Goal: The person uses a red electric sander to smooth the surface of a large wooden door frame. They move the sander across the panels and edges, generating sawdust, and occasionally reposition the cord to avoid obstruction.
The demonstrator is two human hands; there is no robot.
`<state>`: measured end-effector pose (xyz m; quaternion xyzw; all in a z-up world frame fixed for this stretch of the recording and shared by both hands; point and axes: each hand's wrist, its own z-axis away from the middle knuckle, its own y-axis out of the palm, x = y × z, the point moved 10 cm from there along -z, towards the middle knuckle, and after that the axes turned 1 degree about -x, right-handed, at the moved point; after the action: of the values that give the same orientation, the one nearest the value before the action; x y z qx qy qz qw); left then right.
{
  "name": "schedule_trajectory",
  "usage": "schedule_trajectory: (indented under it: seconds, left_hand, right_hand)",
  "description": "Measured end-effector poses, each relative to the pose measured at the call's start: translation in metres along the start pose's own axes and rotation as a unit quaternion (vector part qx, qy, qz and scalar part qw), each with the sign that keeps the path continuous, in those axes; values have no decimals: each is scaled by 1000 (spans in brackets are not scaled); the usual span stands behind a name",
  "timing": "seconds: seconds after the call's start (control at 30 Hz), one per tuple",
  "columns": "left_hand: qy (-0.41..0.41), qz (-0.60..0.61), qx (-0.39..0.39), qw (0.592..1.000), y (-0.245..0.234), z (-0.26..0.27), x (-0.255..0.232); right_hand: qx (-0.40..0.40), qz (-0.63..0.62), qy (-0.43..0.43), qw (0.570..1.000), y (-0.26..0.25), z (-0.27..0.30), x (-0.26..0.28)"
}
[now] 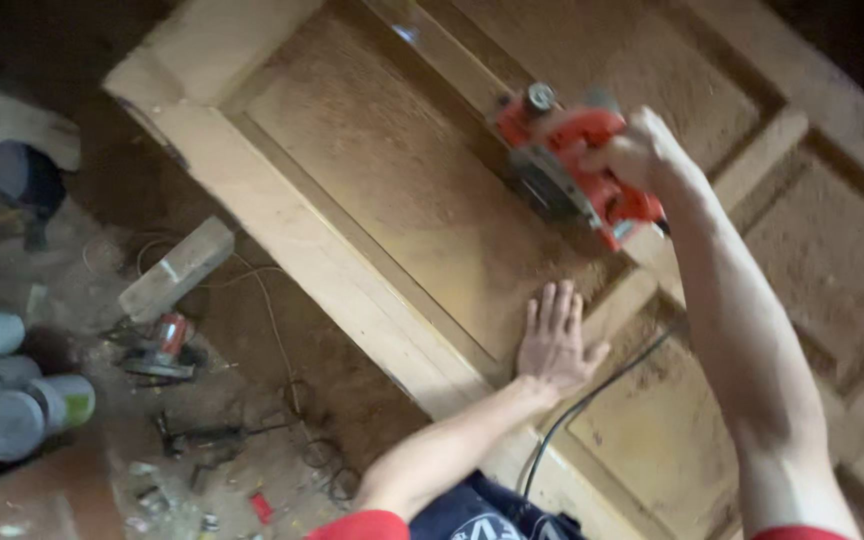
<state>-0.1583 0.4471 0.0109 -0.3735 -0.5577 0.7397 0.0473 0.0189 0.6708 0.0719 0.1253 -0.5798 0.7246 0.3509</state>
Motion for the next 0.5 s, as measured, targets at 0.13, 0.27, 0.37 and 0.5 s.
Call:
schedule_trajectory:
  seconds: [0.13,0.27,0.37,0.5]
  left_hand:
    - [-66,-117,134,982,-44,-34,101]
    - [-164,-177,124,962,-130,-79,221]
    - [-208,-168,106,958,-171,-105,290]
    - [-197,-171,56,964,-177,-129,325]
  right_hand:
    - [14,1,43,999,-2,11,-1]
    - [39,-12,51,998,2,7,5]
    - [45,-16,63,997,3,9,0]
    - [46,-26,60,997,2,3,9]
